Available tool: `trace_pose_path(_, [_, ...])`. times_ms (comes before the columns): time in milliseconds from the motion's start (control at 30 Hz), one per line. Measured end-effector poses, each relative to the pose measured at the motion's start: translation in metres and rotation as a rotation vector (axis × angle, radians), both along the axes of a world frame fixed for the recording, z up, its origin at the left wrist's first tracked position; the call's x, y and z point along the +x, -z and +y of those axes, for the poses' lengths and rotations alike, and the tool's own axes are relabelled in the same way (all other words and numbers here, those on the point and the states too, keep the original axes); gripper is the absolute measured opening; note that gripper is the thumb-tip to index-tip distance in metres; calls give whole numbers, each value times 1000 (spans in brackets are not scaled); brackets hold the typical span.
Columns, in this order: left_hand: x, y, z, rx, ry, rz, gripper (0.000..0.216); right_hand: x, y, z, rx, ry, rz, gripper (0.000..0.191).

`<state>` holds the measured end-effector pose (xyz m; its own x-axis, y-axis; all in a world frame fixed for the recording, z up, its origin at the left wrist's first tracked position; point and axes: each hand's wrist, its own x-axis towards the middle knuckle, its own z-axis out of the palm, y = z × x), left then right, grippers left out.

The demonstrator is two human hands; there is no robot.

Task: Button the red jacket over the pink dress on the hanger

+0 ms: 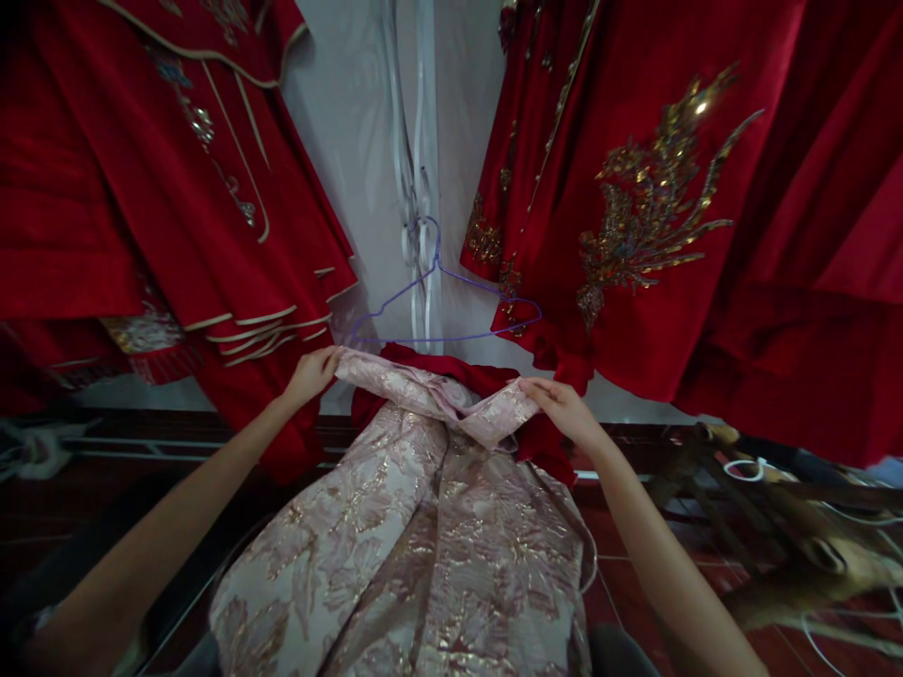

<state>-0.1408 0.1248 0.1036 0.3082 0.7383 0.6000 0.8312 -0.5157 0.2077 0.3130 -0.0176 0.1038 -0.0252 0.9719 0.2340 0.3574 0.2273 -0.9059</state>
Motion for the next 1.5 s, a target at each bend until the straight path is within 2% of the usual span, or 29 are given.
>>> trace_pose_path(100, [-3,5,-18,0,59,176,36,5,-5,0,19,70,20,47])
trace_pose_path(167, [9,-1,-27,25,137,235,34,3,-7,0,44,105,48,44])
trace_pose_path(300, [61,-26,-34,78,320,160,31,-12,-6,1,92,127,110,40])
trace_pose_path(400, [109,-43,-27,89,458,113,31,-24,-2,2,132,144,119,36])
trace_pose_path(500, [150,-47,-13,32,551,112,28,-27,1,3,169,198,136,36])
trace_pose_path(600, [172,-41,0,-109,627,53,30,-20,5,7,188,284,192,37])
trace_pose_path(733, [171,-34,0,-190,703,-63,35,2,12,18,184,476,343,39])
trace_pose_path(833, [161,-38,-13,-184,756,-112,36,15,14,28,213,601,448,38])
trace_pose_path(1033, [156,-49,-29,-176,772,-111,33,16,5,44,339,624,483,39])
trace_pose_path(1200, [157,-47,-27,-194,789,-146,34,7,-10,48,257,733,413,46])
trace_pose_path(1300, [159,-47,-28,-193,785,-151,34,-1,-26,51,239,719,372,47])
trace_pose_path(1433, [161,-46,-31,-164,760,-133,34,-12,-48,60,396,581,213,41])
trace_pose_path(1500, [160,-45,-32,-139,725,-108,33,-12,-53,64,459,574,164,40])
